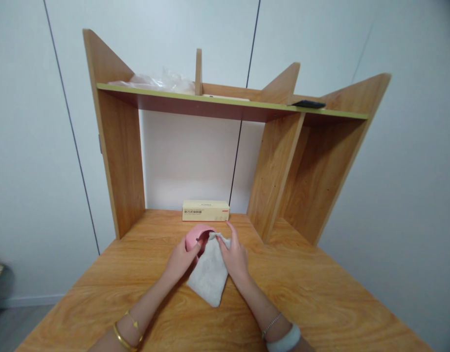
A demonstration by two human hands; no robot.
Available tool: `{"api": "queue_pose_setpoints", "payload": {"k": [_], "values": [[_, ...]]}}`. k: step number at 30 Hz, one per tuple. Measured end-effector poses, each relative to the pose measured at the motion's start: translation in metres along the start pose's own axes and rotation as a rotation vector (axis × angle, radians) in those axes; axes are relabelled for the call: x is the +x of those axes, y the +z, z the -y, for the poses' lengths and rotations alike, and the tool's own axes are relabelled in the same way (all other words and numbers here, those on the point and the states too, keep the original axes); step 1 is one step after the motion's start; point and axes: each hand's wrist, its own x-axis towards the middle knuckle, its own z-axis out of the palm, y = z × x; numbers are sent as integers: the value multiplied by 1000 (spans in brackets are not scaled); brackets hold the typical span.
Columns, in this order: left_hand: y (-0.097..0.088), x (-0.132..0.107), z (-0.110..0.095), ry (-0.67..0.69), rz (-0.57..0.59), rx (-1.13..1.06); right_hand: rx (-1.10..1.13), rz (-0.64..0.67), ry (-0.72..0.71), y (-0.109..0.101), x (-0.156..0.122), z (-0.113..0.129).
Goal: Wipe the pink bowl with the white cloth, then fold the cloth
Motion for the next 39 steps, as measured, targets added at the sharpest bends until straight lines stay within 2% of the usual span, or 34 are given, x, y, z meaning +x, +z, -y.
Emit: {"api": "queue_pose_setpoints", "payload": {"k": [3,5,8,11,18,20,23,26,29,33,36,39], "values": [[-3,9,12,-233,38,-208,29,59,33,6,1,-8],[-7,12,17,-286,71,-307,-11,95,47,8,2,-14],[-11,11,17,-292,80,-398,-80,89,64,11,5,-23],[-12,8,12,-287,114,-428,-15,104,38,14,6,-27],[-10,6,12,-279,122,-467,286,360,-95,23,1,-17],[-9,7,14,-279,104,-507,354,306,-106,23,2,-14],[-9,8,17,-269,64,-559,505,123,-59,21,4,-10],[-9,9,16,-265,-26,-583,651,67,-22,20,5,-7],[-8,8,10,-223,-87,-636,724,90,-23,18,3,-2],[-5,2,-2,-86,-83,-640,776,134,-44,11,-1,6],[-3,-7,-9,-9,0,-545,760,131,-79,6,-3,10],[-1,-14,-14,137,112,-426,714,76,-79,6,-2,7]]}}
